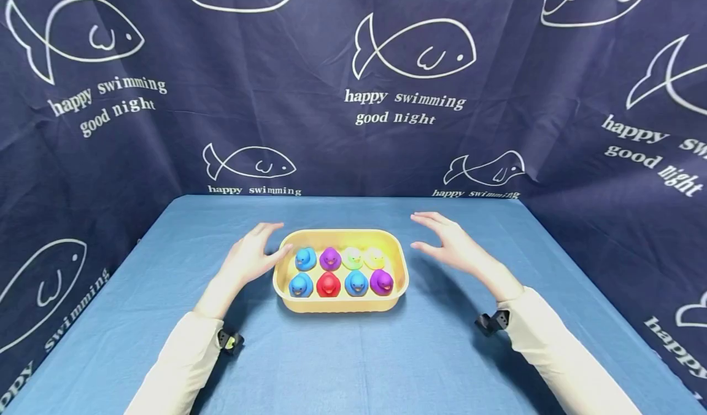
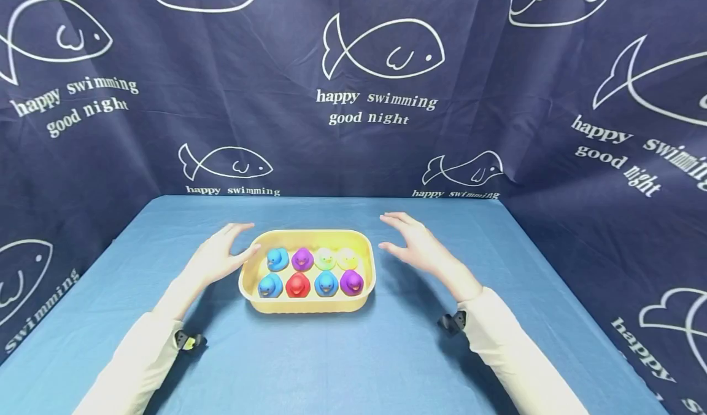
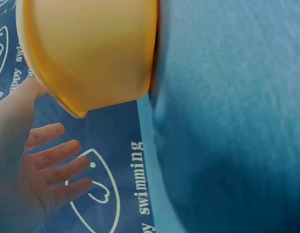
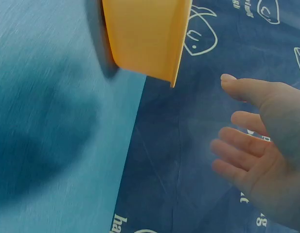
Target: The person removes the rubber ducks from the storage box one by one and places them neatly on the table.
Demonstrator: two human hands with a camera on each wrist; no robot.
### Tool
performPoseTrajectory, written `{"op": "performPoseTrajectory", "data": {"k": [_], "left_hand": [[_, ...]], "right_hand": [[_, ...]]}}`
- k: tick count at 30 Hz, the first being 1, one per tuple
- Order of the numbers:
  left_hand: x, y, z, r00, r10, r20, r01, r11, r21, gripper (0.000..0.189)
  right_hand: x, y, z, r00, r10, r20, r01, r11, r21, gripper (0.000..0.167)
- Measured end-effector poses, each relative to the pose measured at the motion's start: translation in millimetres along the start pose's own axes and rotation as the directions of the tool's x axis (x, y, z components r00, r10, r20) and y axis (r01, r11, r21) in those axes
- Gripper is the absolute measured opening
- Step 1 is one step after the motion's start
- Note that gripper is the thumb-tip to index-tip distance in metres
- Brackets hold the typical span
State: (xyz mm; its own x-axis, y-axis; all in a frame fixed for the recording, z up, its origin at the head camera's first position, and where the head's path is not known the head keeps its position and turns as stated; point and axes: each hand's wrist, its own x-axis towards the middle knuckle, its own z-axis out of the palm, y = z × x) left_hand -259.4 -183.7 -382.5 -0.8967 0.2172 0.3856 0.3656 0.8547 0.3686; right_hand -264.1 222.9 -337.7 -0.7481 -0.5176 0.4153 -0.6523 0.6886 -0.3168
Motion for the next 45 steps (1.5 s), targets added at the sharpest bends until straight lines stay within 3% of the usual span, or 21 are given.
{"op": "performPoseTrajectory", "data": {"k": [9,26,30,34,45], "left_hand": [[3.3,-7.7,10.8,0.997,-0.045,0.064,0.053,0.990,-0.129,0.055],[12.3,-13.4,24.3,0.998,0.004,0.056,0.017,0.931,-0.364,0.043],[11.1,-11.2,26.1,0.999,0.004,0.035,0.010,0.918,-0.397,0.043],[12.9,-9.8,30.7,0.996,-0.055,0.073,0.081,0.904,-0.421,0.039],[15.2,-2.7,32.9,0.991,-0.094,0.095,0.125,0.909,-0.397,0.032]], "right_hand": [[13.2,-6,18,0.994,-0.105,-0.038,0.105,0.995,0.000,0.045],[35.2,-26,41,0.993,-0.107,0.055,0.105,0.994,0.038,0.038],[37.2,-26,48,0.991,-0.091,0.098,0.088,0.995,0.039,0.037],[38.1,-27,53,0.987,-0.081,0.137,0.076,0.996,0.046,0.037],[41.4,-27,63,0.976,-0.042,0.214,0.037,0.999,0.030,0.034]]}}
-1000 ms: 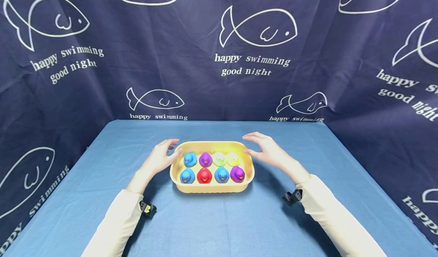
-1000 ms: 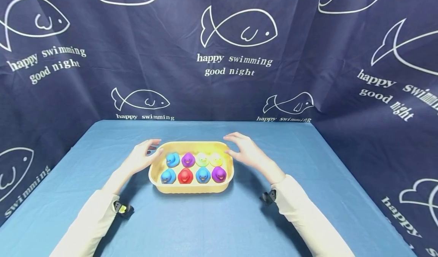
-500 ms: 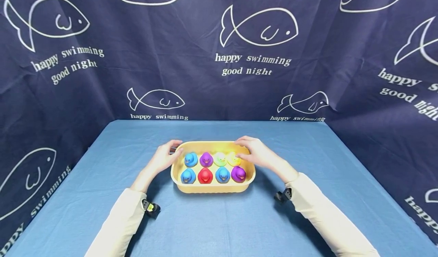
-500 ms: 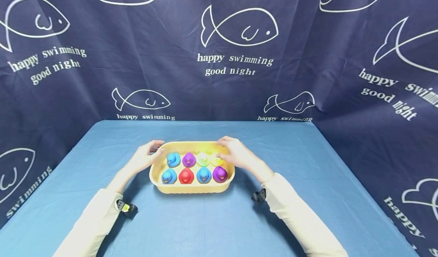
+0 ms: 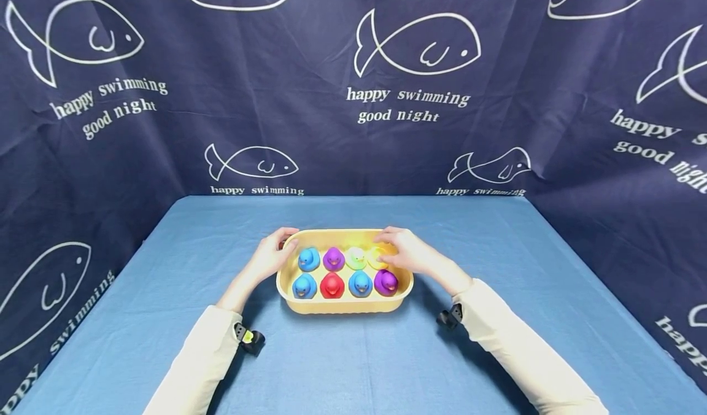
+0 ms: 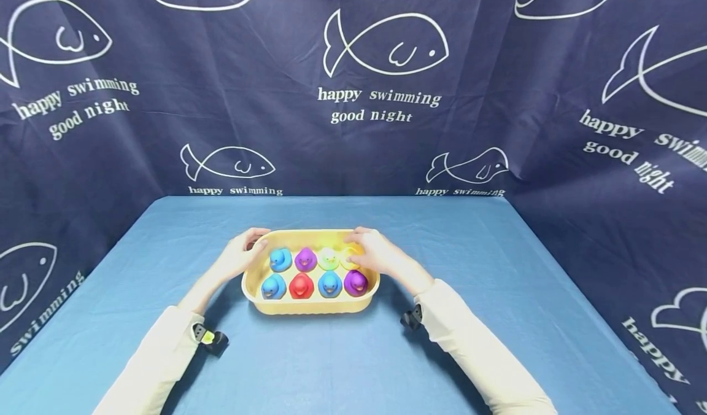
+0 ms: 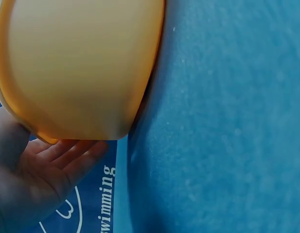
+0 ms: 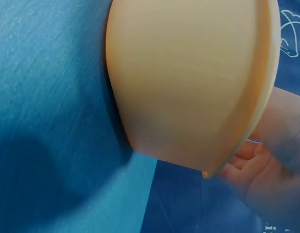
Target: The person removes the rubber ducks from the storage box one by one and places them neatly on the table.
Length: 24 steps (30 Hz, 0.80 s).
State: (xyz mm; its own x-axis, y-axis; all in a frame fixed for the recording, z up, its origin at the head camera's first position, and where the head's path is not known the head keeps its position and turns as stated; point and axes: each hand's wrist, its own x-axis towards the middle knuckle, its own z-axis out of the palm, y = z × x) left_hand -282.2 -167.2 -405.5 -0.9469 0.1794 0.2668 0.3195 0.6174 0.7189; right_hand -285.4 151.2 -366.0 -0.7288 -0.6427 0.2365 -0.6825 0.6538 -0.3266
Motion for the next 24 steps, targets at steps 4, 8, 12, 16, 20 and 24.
{"op": "performPoseTrajectory", "data": {"k": [4,8,12,16,20,24], "left_hand": [[0.4,-0.3,-0.3,1.000,-0.007,0.003,0.007,1.000,-0.013,0.031],[1.2,-2.0,-0.5,1.000,-0.017,0.008,0.017,1.000,-0.025,0.031],[2.0,-4.0,-0.7,1.000,-0.019,0.005,0.019,0.999,-0.028,0.031],[0.7,-4.9,-1.4,1.000,-0.011,-0.006,0.011,0.999,-0.030,0.031],[-1.8,-6.1,-3.5,1.000,-0.023,-0.017,0.023,0.999,-0.043,0.031],[-2.1,-7.2,-5.8,0.999,-0.046,-0.020,0.045,0.997,-0.061,0.031]], "right_hand": [[2.4,-1,2,0.999,0.021,0.032,-0.020,1.000,-0.021,0.035],[4.3,-5,3,0.998,0.041,0.055,-0.039,0.999,-0.039,0.039],[6.3,-6,5,0.997,0.038,0.072,-0.034,0.997,-0.063,0.039],[7.7,-7,7,0.996,0.028,0.084,-0.023,0.998,-0.054,0.038],[9.3,-7,10,0.997,0.015,0.079,-0.011,0.999,-0.049,0.037],[11.9,-8,11,0.997,0.008,0.078,-0.003,0.998,-0.064,0.037]]}}
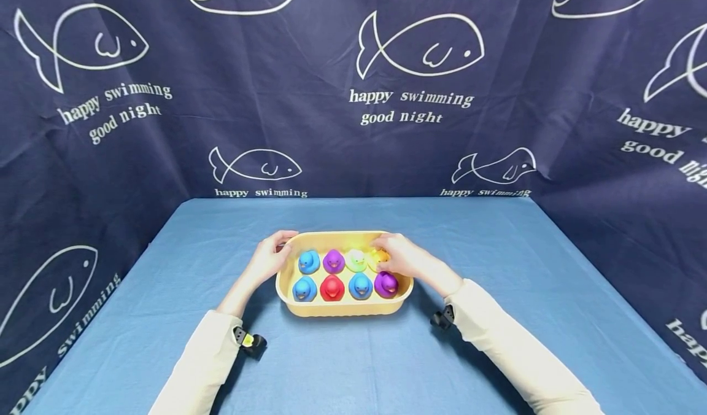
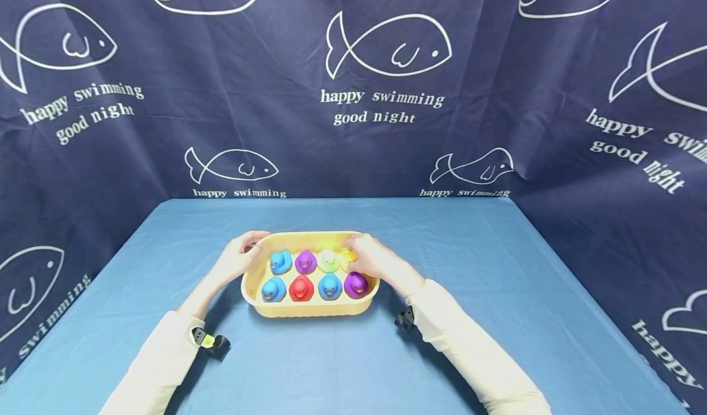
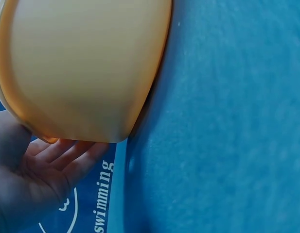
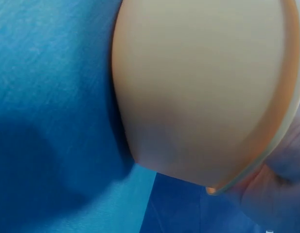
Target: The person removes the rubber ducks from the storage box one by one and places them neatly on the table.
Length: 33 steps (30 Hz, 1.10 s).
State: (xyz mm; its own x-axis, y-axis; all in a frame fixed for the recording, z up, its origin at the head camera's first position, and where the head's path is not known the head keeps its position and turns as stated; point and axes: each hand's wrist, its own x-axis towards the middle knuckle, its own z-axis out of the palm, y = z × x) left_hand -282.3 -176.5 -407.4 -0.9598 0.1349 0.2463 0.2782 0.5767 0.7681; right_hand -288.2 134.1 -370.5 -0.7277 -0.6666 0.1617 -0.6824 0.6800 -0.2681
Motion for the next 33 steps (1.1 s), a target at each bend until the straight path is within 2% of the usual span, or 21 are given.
{"op": "performPoseTrajectory", "data": {"k": [5,9,16,25,33], "left_hand": [[0.8,-0.2,0.5,1.000,-0.017,-0.001,0.017,1.000,-0.002,0.032],[1.4,-0.3,1.3,1.000,-0.007,-0.011,0.007,1.000,0.016,0.032],[0.1,0.4,4.1,0.999,-0.001,-0.036,0.002,1.000,0.023,0.030],[-0.7,2.7,8.2,0.997,-0.012,-0.071,0.014,0.999,0.029,0.029],[-1.8,6.1,8.0,0.996,-0.013,-0.090,0.015,1.000,0.023,0.029]], "right_hand": [[0.5,-2,-2,0.999,0.030,0.035,-0.029,0.999,-0.033,0.037],[1.1,-5,-4,0.996,0.062,0.059,-0.057,0.995,-0.082,0.032],[0.5,-7,-2,0.996,0.083,0.045,-0.078,0.991,-0.112,0.025],[-5.8,-5,-7,0.999,0.024,-0.045,-0.027,0.998,-0.057,0.027],[-11.3,3,-11,0.987,-0.054,-0.153,0.052,0.999,-0.012,0.029]]}}
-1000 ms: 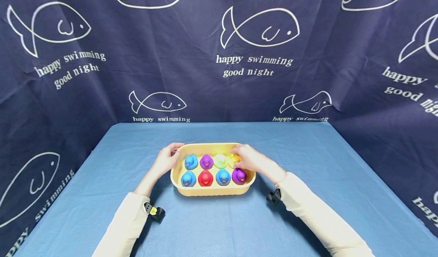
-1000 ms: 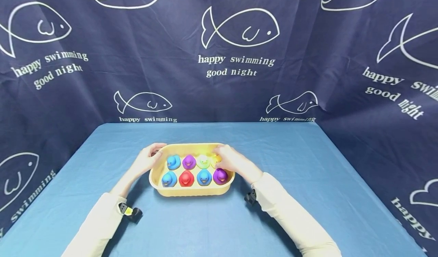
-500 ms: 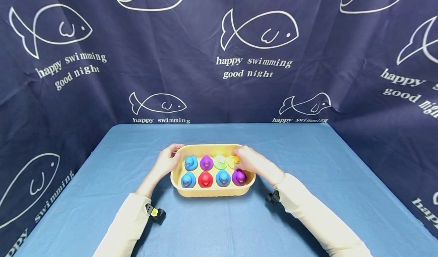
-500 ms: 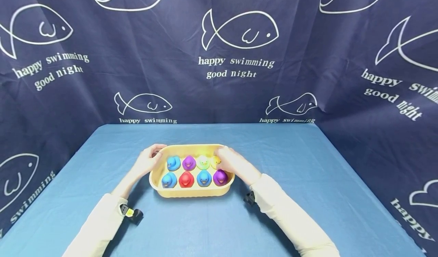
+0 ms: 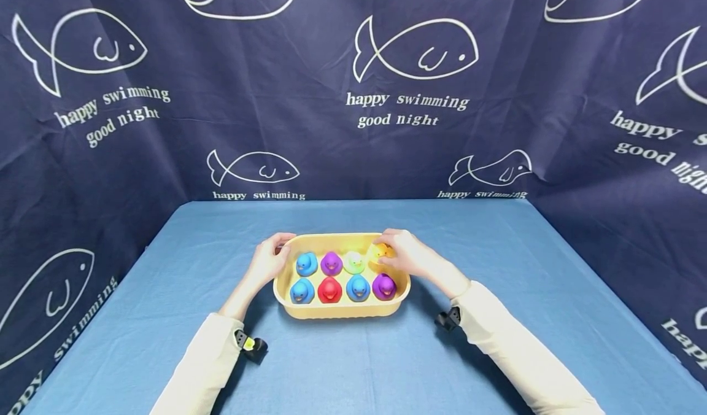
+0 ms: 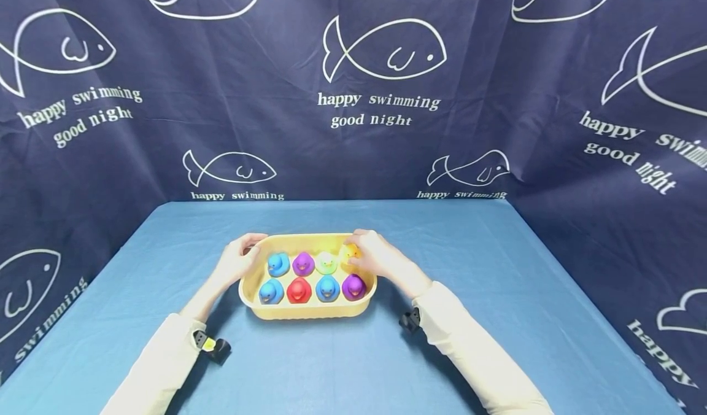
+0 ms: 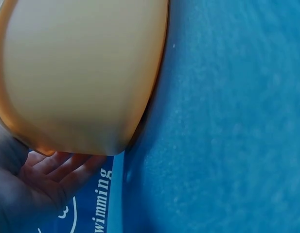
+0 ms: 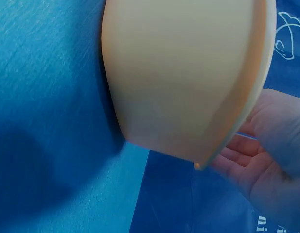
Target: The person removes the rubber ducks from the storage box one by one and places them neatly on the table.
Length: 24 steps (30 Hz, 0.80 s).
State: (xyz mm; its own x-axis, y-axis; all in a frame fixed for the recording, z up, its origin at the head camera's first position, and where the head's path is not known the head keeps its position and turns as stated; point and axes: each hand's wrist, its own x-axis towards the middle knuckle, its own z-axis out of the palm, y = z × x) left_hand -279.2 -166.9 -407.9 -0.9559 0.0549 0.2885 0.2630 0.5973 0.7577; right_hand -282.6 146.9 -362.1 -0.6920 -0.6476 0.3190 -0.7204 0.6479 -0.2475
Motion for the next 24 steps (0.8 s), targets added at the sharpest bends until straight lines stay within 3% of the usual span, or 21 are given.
{"op": "performPoseTrajectory", "data": {"k": [18,24], "left_hand": [[1.2,2.9,0.4,1.000,-0.023,-0.017,0.023,1.000,0.007,0.030],[0.0,3.0,0.9,0.999,-0.023,-0.023,0.023,1.000,0.007,0.029]], "right_hand": [[-7.6,7,-20,0.994,0.009,-0.111,-0.001,0.998,0.069,0.034],[-11.9,15,-23,0.986,-0.032,-0.162,0.043,0.997,0.065,0.033]]}}
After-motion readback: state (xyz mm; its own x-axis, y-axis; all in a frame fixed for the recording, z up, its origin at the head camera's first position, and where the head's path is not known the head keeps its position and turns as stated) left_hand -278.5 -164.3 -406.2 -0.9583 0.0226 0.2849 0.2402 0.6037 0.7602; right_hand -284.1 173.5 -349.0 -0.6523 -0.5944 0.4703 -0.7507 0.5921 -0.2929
